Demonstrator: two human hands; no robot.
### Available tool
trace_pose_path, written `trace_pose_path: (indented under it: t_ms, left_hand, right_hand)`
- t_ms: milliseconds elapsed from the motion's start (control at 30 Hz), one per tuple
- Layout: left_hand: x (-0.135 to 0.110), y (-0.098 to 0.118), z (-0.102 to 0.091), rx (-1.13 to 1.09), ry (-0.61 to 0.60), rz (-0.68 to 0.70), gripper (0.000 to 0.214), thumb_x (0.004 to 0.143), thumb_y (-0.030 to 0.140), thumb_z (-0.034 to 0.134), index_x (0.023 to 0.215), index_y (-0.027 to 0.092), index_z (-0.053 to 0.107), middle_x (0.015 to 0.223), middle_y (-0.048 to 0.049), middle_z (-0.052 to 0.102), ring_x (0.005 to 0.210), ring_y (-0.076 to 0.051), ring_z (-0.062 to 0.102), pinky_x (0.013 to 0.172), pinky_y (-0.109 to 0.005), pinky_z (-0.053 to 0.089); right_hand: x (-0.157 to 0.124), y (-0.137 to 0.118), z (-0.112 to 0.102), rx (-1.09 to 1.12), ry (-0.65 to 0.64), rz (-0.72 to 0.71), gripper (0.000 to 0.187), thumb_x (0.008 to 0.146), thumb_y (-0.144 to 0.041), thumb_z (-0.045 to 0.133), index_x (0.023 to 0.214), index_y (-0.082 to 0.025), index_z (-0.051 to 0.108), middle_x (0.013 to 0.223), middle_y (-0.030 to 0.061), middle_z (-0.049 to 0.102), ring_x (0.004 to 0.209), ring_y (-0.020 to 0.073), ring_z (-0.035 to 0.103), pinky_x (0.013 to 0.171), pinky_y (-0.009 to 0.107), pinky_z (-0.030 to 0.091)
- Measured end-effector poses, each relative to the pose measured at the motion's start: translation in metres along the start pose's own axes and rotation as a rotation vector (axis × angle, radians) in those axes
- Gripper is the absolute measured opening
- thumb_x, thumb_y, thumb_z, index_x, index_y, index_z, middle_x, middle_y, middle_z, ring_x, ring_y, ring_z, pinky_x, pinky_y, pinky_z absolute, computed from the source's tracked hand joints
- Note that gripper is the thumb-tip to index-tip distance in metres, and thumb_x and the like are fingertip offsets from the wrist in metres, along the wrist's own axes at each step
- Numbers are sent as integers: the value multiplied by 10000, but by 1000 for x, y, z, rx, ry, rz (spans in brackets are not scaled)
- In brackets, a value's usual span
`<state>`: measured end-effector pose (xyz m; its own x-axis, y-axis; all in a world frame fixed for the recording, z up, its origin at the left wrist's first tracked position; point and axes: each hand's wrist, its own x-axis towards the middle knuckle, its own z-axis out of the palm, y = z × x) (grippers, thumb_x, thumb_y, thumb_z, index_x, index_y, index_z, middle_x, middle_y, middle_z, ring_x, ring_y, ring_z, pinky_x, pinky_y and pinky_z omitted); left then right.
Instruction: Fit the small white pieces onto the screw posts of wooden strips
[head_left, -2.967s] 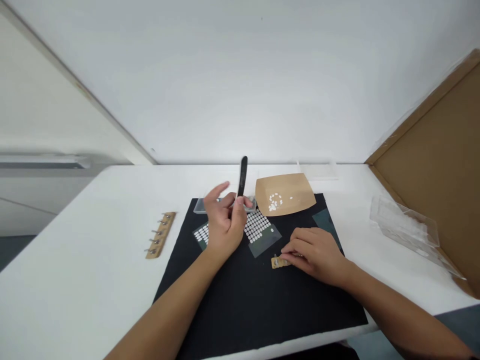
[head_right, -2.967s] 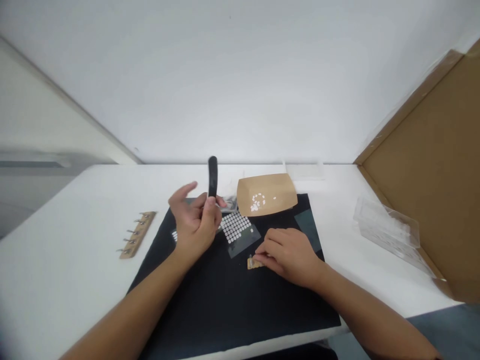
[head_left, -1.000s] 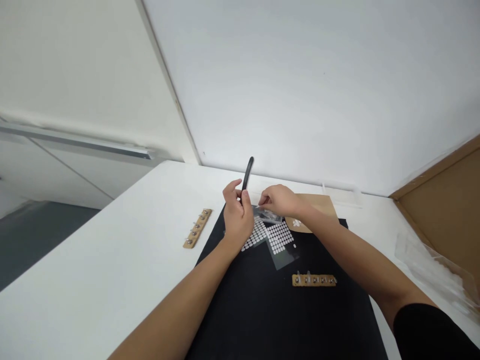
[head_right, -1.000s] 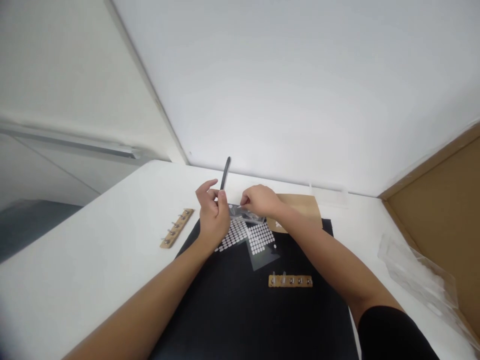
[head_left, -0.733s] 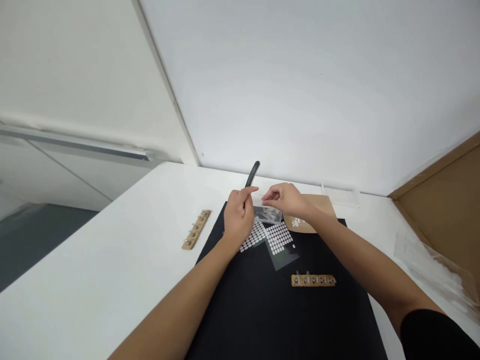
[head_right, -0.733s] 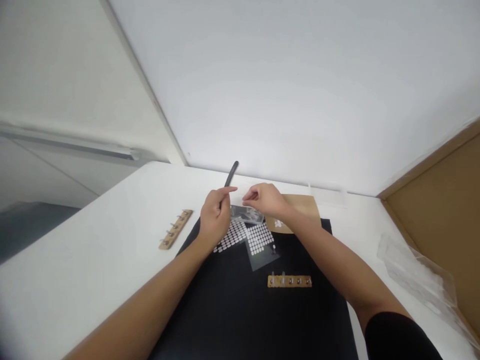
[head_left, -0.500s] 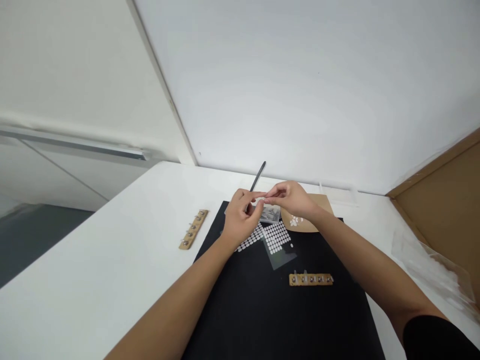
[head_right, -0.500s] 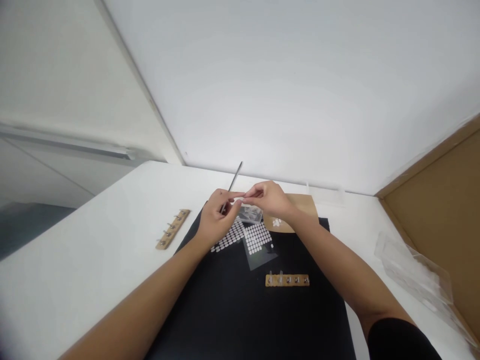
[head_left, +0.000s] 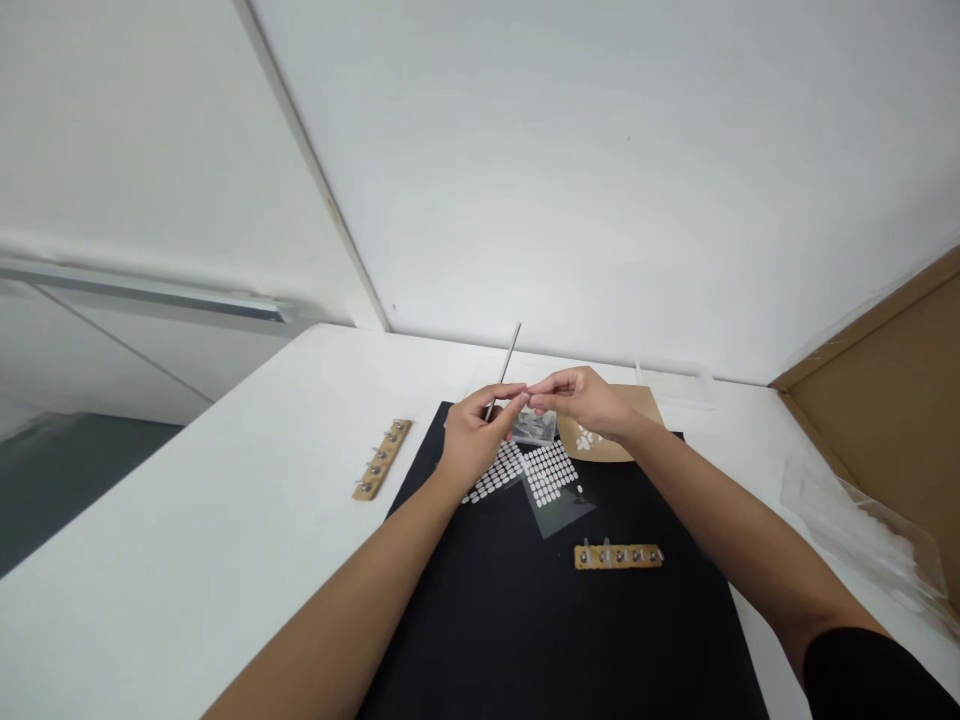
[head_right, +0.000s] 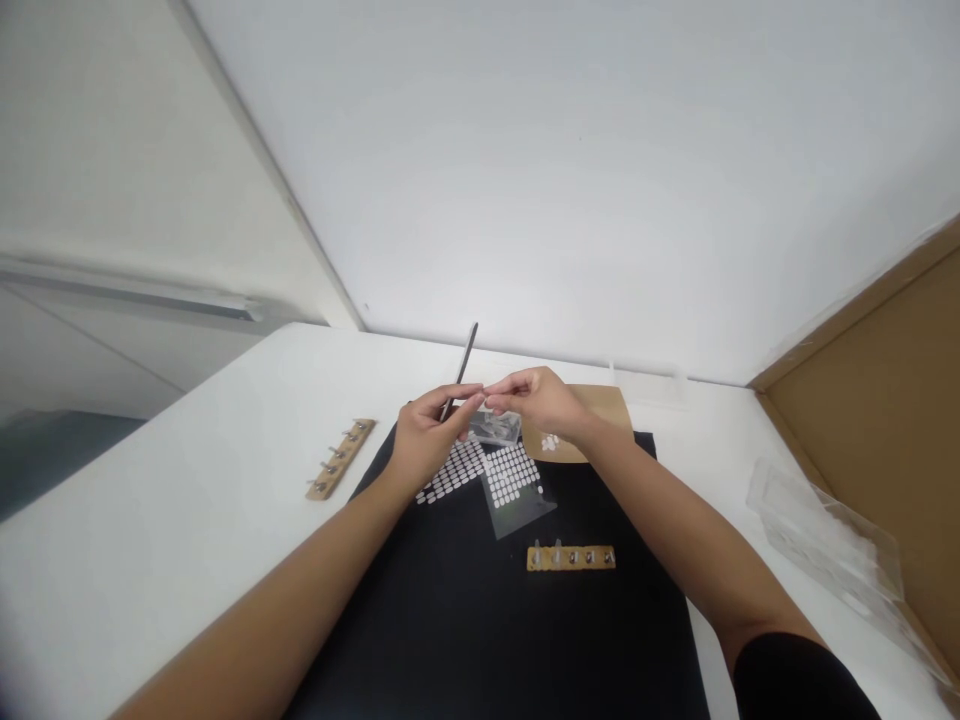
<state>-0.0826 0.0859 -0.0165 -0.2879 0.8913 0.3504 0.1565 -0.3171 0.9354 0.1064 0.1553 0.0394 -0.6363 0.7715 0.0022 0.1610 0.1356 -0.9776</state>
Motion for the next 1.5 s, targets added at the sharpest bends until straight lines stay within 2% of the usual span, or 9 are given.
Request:
trace_pose_path:
  t_ms: [133, 367, 533, 733, 867, 967, 1133, 1267, 1500]
  left_hand:
    - [-1, 1, 1, -7, 11, -7, 239, 872, 402, 855, 1018, 213, 862, 708, -13, 764, 432, -104, 566, 413, -228, 492]
    - [-1, 0, -1, -15, 5, 30, 211, 888, 389, 843, 1013, 220, 863, 729, -17, 770, 433, -94, 557, 409, -221, 452]
    - [0, -1, -4, 17, -17, 118, 192, 892, 395, 834, 995, 236, 864, 967, -58, 794, 500, -86, 593, 444, -235, 490]
    - [2, 2, -11, 157, -109, 334, 144, 954, 346, 790, 1049, 257, 852, 941, -62, 737, 575, -99, 597, 460, -232, 446]
    - [1, 3, -13, 79, -183, 330, 157, 969, 319, 789, 1110, 280, 845, 850, -15, 655, 506, -66, 545, 461, -232, 432]
    - [1, 3, -13, 24, -234, 318, 172, 975, 293, 788, 1137, 294, 845, 861, -7, 650, 472, -45, 527, 457, -229, 451]
    - [1, 3, -13, -18, -267, 313, 173, 976, 261, 789, 1138, 287, 846, 973, -28, 676, 479, -22, 559, 439, -198, 457]
    - [-1, 4, -12, -68, -264, 289, 167, 971, 235, 792, 1126, 259, 851, 981, -39, 685, 478, -15, 530, 444, -194, 448]
    - [-1, 9, -11, -24, -268, 337, 167, 974, 222, 780, 1112, 276, 858, 976, -52, 711, 610, -72, 577, 512, -218, 461]
  right_hand:
    - [1, 0, 3, -3, 44, 23, 119, 869, -280, 867, 961, -216, 828, 874, 48, 825, 896, 205, 784, 921, 383, 635]
    - [6, -2, 5, 7, 55, 45, 106, 859, -206, 856, 957, -232, 827, 999, 53, 847, 981, 219, 795, 969, 406, 650]
    - [5, 2, 9, 26, 84, 38, 108, 858, -171, 847, 944, -232, 824, 988, 58, 844, 987, 226, 805, 977, 413, 656]
    - [-5, -3, 9, -43, 65, 16, 74, 918, -187, 777, 943, -244, 817, 968, 35, 842, 972, 205, 803, 961, 393, 653]
    - [-15, -12, 8, -208, 9, -12, 98, 985, -265, 718, 948, -249, 808, 959, 30, 836, 984, 198, 794, 912, 364, 647]
    - [-21, -18, 9, -246, 2, -17, 132, 1008, -259, 688, 984, -251, 817, 968, 35, 836, 999, 201, 788, 906, 360, 640]
    - [-29, -19, 8, -122, -2, 4, 166, 1005, -285, 711, 1114, -262, 833, 1031, 50, 844, 1038, 214, 793, 969, 390, 642]
    - [-37, -20, 3, 18, -55, 15, 299, 952, -395, 799, 1228, -284, 822, 1117, 58, 839, 1116, 244, 786, 1059, 427, 624]
    - [-39, -17, -6, 83, -123, 71, 357, 895, -488, 863, 1212, -328, 830, 1100, 42, 842, 1152, 259, 772, 1118, 458, 581]
